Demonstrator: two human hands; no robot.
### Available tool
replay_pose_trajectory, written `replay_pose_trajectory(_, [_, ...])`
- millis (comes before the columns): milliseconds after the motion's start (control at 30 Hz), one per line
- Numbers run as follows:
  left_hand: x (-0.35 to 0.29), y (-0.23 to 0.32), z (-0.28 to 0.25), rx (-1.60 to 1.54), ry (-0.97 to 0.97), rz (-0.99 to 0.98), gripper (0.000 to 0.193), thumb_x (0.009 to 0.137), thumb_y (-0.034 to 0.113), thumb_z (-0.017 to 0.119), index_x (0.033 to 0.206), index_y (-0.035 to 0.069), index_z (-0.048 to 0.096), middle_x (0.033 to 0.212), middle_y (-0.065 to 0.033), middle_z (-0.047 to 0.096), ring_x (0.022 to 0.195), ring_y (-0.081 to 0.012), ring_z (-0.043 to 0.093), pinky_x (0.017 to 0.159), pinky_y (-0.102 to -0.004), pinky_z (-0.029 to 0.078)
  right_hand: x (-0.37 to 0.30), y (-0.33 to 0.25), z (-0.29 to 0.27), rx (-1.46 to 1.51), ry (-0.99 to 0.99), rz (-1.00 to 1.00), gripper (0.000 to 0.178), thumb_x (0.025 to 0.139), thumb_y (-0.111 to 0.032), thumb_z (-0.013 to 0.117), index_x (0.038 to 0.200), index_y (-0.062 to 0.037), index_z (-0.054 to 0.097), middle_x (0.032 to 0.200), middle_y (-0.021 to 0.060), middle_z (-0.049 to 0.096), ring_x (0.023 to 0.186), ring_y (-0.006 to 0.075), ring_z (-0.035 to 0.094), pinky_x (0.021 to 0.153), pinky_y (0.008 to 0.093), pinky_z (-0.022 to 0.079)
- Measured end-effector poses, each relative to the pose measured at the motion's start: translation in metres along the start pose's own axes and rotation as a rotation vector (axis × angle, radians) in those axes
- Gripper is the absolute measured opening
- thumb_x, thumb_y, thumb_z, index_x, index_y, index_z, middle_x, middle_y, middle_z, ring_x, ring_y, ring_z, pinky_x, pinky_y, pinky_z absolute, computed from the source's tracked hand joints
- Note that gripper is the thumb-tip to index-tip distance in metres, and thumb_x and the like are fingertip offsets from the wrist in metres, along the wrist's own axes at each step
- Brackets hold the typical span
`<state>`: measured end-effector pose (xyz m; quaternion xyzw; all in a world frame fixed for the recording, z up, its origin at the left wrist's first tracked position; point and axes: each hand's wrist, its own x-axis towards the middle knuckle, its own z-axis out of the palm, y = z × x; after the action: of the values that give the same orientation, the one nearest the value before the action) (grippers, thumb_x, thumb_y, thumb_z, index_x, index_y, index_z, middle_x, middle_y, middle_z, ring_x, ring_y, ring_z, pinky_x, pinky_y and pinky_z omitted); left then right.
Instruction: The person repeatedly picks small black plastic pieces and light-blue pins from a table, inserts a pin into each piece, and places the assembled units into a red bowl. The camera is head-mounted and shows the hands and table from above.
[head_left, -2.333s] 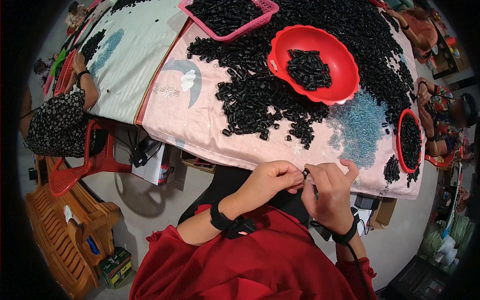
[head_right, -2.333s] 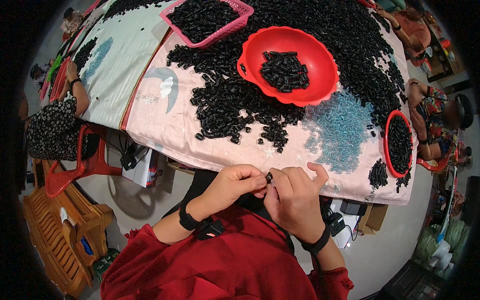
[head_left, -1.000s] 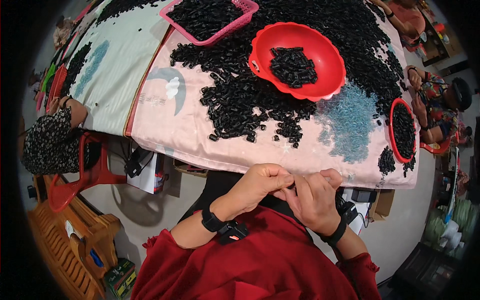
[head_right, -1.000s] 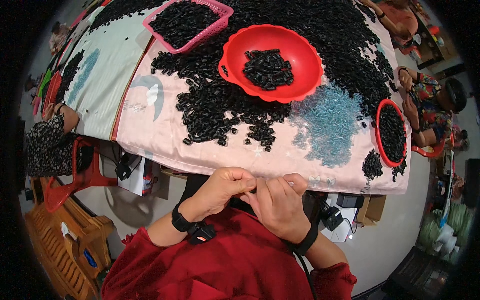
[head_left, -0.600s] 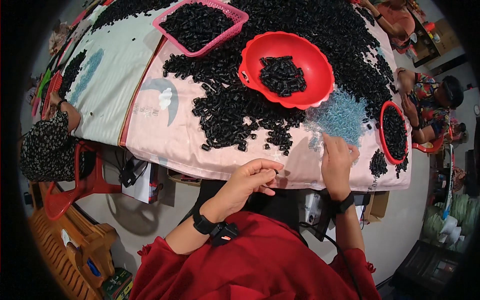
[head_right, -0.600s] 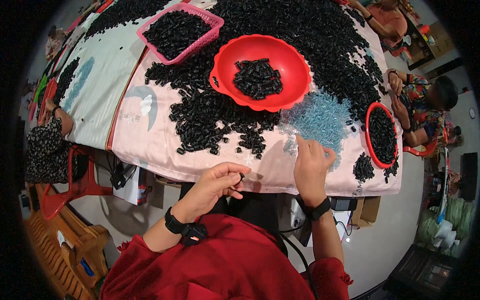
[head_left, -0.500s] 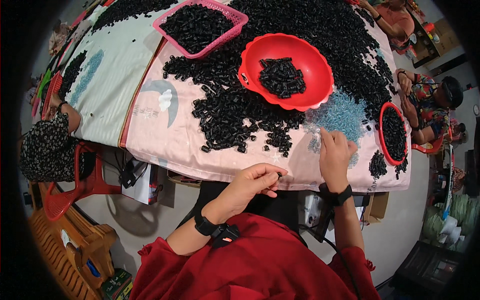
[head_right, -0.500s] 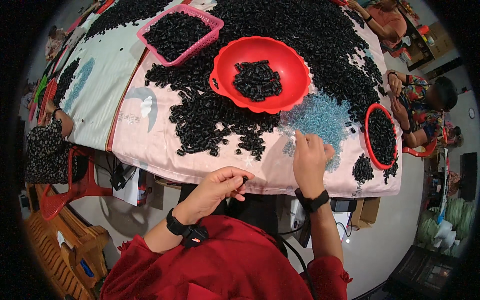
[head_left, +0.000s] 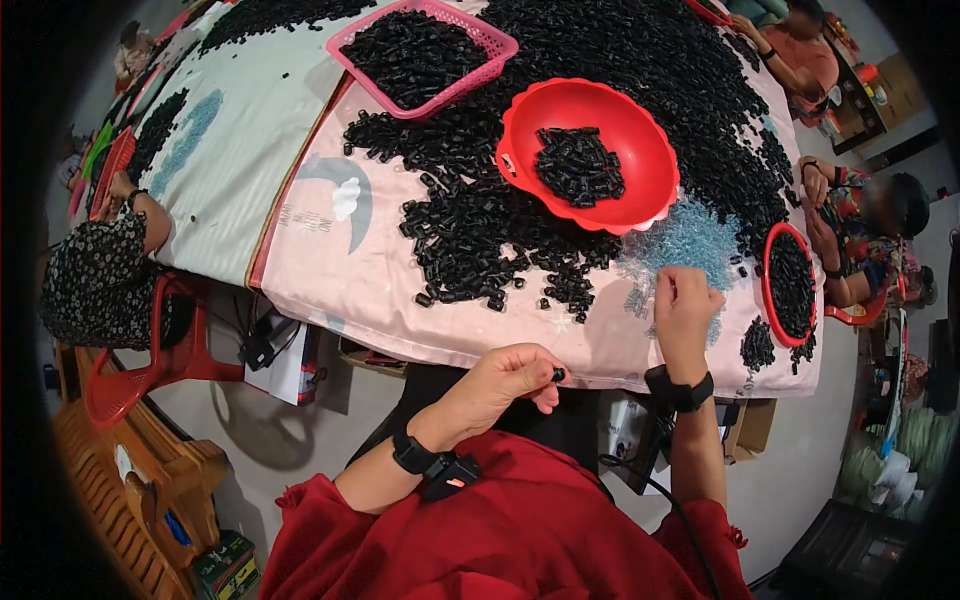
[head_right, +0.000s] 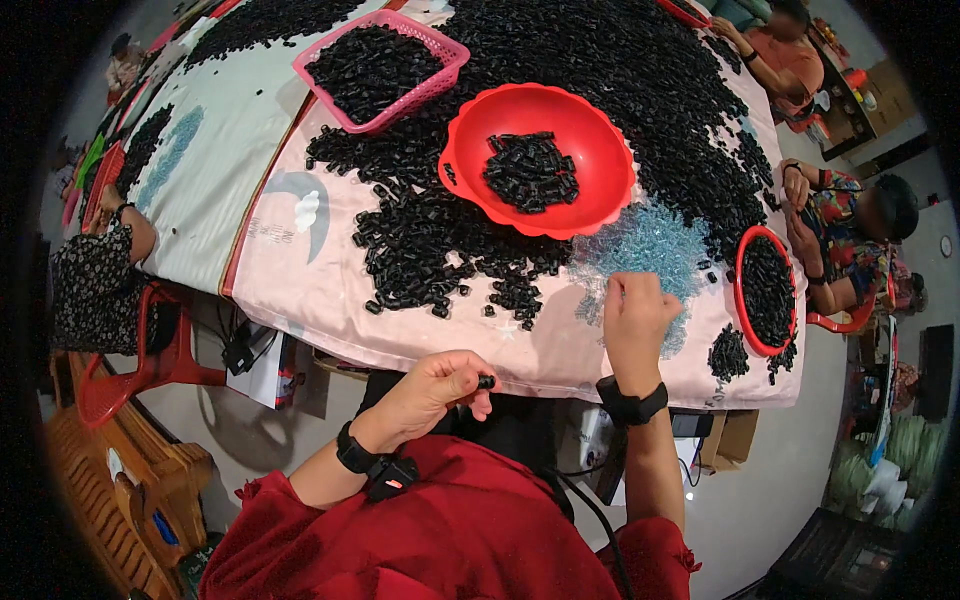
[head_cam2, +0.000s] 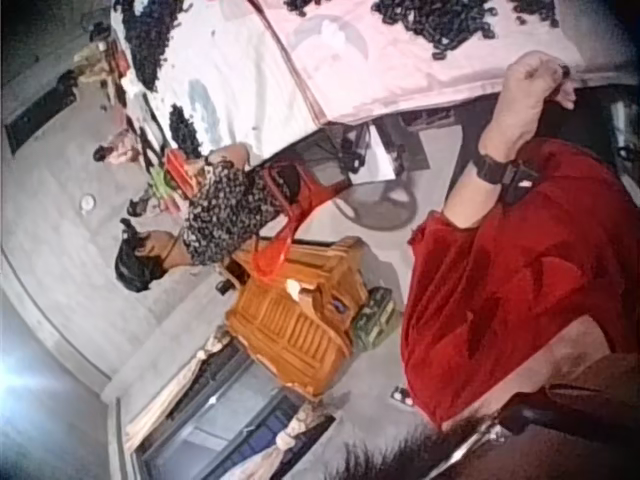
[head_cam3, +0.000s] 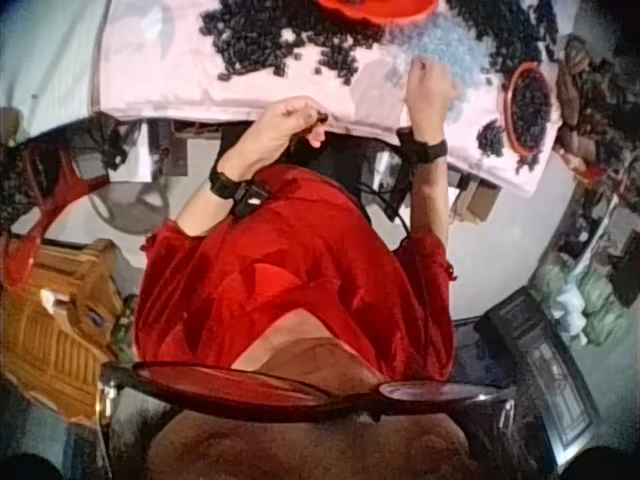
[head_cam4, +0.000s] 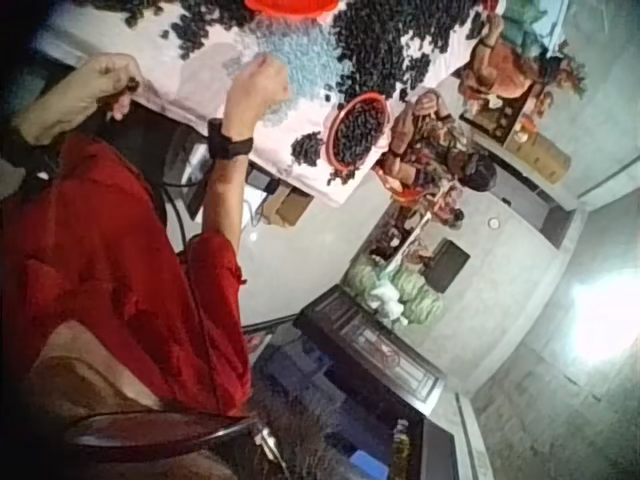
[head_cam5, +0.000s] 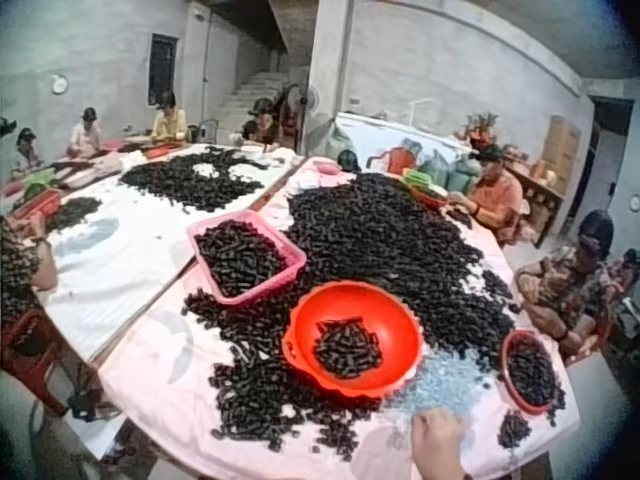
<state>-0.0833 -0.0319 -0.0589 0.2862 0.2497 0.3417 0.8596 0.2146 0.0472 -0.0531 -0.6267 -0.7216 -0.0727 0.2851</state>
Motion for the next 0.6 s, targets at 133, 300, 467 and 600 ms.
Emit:
replay_pose_trajectory(133, [0.001,0.001,0.001,-0.088,-0.031,-0.064,0.038,0.105,0.036,0.067,0.121,0.001,0.067,0.101,-0.0082,0.073,0.089,-0.0169,0.073,0.082,-0.0342,0.063,0.007,0.004,-0.001,0.006,-0.038,-0.068,0.005,0.09,-0.006,0.073,0.091,-0.0108,0.072,0.088,0.0056,0.067,0.087,0.0266,0.064,0.089,0.0425,0.034])
replay_pose_trajectory(300, [0.002,0.012,0.008,-0.19,0.06,-0.1,0.023,0.106,0.015,0.063,0.124,0.002,0.064,0.109,-0.01,0.071,0.091,-0.0215,0.075,0.081,-0.0389,0.067,0.016,-0.004,-0.005,0.418,-0.195,0.359,0.008,0.097,-0.012,0.072,0.099,-0.0055,0.075,0.085,0.0013,0.067,0.077,0.0147,0.061,0.078,0.0324,0.041])
replay_pose_trajectory(467, [0.025,0.014,0.033,-0.133,0.098,-0.175,0.034,0.101,0.014,0.069,0.132,0.001,0.061,0.102,-0.0049,0.064,0.081,-0.0164,0.07,0.072,-0.0302,0.061,0.034,-0.013,-0.015,1.219,-0.202,0.842,0.016,0.098,-0.012,0.074,0.104,0.002,0.075,0.085,-0.0013,0.066,0.068,0.0072,0.052,0.064,0.0235,0.044])
replay_pose_trajectory(600, [0.046,0.004,0.057,0.174,-0.041,-0.146,0.052,0.096,0.02,0.08,0.139,0.0,0.059,0.089,0.0029,0.054,0.069,-0.0067,0.055,0.061,-0.0216,0.044,0.046,-0.028,-0.014,1.421,-0.078,0.927,0.012,0.097,-0.011,0.074,0.101,-0.0003,0.075,0.084,-0.0017,0.066,0.068,0.0052,0.052,0.064,0.0202,0.042])
